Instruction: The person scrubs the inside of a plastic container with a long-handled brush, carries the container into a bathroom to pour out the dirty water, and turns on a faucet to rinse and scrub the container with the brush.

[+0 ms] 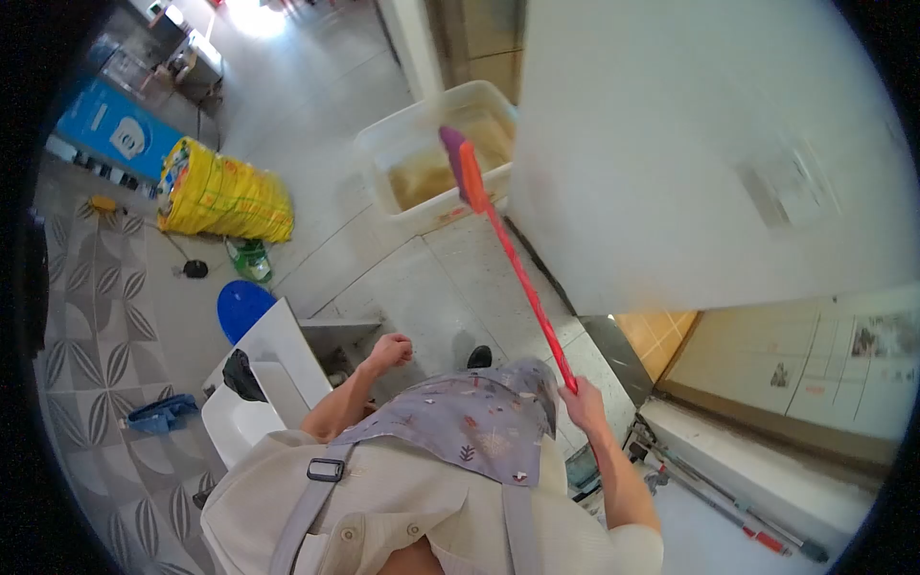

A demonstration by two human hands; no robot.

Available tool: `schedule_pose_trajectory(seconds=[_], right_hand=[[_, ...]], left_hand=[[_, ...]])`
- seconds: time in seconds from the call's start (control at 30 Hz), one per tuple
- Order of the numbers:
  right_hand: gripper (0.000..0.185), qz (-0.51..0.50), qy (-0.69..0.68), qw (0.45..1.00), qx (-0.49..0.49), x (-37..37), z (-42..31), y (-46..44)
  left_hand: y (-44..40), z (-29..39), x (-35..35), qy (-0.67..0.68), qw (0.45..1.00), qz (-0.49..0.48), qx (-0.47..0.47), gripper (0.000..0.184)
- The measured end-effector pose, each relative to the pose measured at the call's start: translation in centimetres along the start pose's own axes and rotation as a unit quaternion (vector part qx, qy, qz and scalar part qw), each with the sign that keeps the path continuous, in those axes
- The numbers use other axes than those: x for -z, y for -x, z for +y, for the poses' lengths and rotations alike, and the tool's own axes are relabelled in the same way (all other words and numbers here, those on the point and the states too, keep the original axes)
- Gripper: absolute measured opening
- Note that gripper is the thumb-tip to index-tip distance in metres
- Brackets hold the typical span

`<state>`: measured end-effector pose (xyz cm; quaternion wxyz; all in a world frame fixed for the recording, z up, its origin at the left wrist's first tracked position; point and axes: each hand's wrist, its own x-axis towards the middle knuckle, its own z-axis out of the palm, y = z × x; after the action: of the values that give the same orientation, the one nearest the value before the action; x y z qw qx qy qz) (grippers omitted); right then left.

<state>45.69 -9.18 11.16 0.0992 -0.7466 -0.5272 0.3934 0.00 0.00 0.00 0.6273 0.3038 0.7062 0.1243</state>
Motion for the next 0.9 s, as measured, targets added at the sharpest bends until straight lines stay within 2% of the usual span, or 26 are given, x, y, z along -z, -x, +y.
schedule_pose_trajectory(seconds=[0.07, 0.1, 0.13, 0.17, 0.2, 0.27, 0.3, 0.37, 0.4, 0.47, 0.57, 0.6, 0.67, 0.7, 0.77, 0.8, 0.83, 0.9], right_hand=[[0.028, 0.003, -0.067, 0.998, 0.005, 2.5, -3.4, -2.4], [0.026, -0.045, -0.112, 0.993, -0.001, -2.5, -7.8, -7.5], [0.023, -0.084, -0.2, 0.976, -0.026, -1.2, -11.3, -9.9], [0.021, -0.078, -0.194, 0.978, 0.001, -1.0, -11.8, -12.9], [0.021, -0.053, -0.167, 0.984, 0.044, -1.7, -14.8, -17.8], [0.021, -0.029, -0.12, 0.987, 0.1, -5.2, -14.2, -26.0], [0.021, -0.033, -0.124, 0.986, 0.107, -5.2, -17.2, -29.2], [0.023, -0.076, -0.062, 0.995, 0.028, -4.9, -23.0, -33.7], [0.023, -0.088, -0.067, 0.993, 0.032, -5.9, -25.0, -36.8], [0.019, -0.149, -0.02, 0.987, -0.054, -8.1, -27.6, -43.0], [0.016, -0.196, -0.083, 0.97, -0.121, -13.9, -28.9, -50.8], [0.016, -0.199, -0.081, 0.969, -0.126, -16.5, -27.9, -53.7], [0.014, -0.102, 0.012, 0.995, -0.019, -21.6, -26.7, -58.4], [0.014, -0.109, 0.011, 0.994, -0.026, -21.1, -28.3, -58.0], [0.008, -0.201, -0.145, 0.962, -0.114, -18.6, -34.3, -56.3], [0.002, -0.18, -0.28, 0.915, -0.228, -19.7, -35.0, -56.5], [0.002, -0.175, -0.285, 0.913, -0.235, -18.9, -36.1, -55.9], [0.011, -0.219, -0.508, 0.792, -0.256, -16.2, -37.2, -54.1]], left_hand=[[0.7, -0.6, -2.9, 0.051, 0.999, -0.004, -0.004, 0.016], [-0.3, -0.7, 3.8, 0.044, 0.999, 0.017, 0.022, 0.016], [-1.3, -1.0, 3.2, 0.072, 0.997, 0.003, 0.022, 0.015], [-2.2, -1.2, 1.7, 0.101, 0.994, -0.017, 0.027, 0.013], [-1.8, 2.8, 2.9, 0.094, 0.995, 0.005, 0.017, 0.013], [-1.4, 3.3, 3.2, 0.113, 0.993, 0.009, 0.039, 0.014], [-2.5, 4.7, 4.3, 0.125, 0.991, 0.014, 0.038, 0.014], [-4.0, 6.0, 6.0, 0.136, 0.989, 0.029, 0.044, 0.015], [-4.5, 6.8, 8.0, 0.138, 0.988, 0.042, 0.046, 0.017], [-5.1, 8.2, 10.6, 0.136, 0.986, 0.072, 0.061, 0.018], [-4.1, 9.2, 15.2, 0.052, 0.991, 0.083, 0.095, 0.024], [-4.0, 9.8, 15.6, 0.053, 0.99, 0.08, 0.101, 0.024], [-3.2, 10.5, 16.9, 0.189, 0.959, 0.156, 0.142, 0.027], [-3.2, 10.1, 17.2, 0.186, 0.958, 0.155, 0.151, 0.027], [-3.9, 9.5, 19.1, 0.216, 0.953, 0.133, 0.164, 0.029], [-4.1, 9.9, 19.7, 0.2, 0.953, 0.152, 0.169, 0.028], [-4.4, 11.0, 20.9, 0.192, 0.955, 0.147, 0.169, 0.028], [-5.4, 12.7, 22.8, 0.089, 0.969, 0.169, 0.16, 0.027]])
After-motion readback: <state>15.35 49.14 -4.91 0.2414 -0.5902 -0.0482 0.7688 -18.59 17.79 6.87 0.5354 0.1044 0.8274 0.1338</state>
